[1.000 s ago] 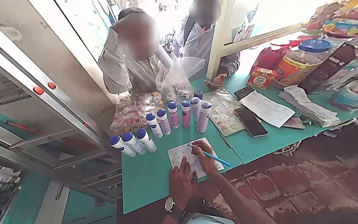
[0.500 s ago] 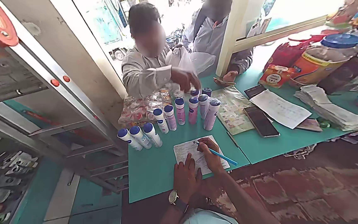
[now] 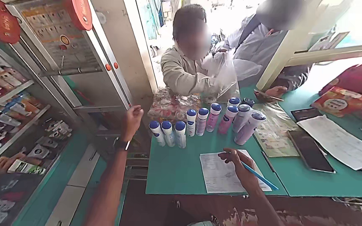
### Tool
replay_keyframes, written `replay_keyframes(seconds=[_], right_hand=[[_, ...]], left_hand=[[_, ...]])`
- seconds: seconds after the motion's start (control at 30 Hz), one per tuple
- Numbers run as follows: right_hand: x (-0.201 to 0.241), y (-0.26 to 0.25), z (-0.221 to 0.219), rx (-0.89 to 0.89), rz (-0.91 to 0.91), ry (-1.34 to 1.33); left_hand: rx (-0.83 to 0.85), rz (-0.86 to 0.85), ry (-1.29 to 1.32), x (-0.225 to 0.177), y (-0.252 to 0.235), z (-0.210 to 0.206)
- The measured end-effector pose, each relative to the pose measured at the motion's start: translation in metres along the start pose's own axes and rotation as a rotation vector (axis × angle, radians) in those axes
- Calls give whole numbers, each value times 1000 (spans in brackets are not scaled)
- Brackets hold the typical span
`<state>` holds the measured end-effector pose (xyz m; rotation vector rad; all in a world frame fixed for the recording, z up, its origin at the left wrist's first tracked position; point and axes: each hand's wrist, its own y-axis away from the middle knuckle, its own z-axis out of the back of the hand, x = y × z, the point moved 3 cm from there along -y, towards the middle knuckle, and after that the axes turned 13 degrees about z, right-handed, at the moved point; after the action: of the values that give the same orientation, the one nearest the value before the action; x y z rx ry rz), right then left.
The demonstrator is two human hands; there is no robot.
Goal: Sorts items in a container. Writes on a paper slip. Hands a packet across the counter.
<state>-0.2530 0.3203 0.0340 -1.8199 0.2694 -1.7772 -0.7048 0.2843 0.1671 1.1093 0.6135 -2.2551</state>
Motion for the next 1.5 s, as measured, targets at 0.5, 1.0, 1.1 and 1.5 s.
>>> replay_keyframes(seconds=[0.5, 1.0, 1.1, 1.5], right_hand=[[80, 101, -38, -135, -92, 600], [99, 158, -54, -336, -162, 475], [99, 165, -52, -363, -176, 485], [103, 164, -40, -405, -167, 439]], left_hand=[[611, 503, -32, 54, -164, -124], [757, 594, 636, 13, -162, -132], [739, 592, 709, 5, -158, -131], [721, 462, 1156, -46, -149, -102]])
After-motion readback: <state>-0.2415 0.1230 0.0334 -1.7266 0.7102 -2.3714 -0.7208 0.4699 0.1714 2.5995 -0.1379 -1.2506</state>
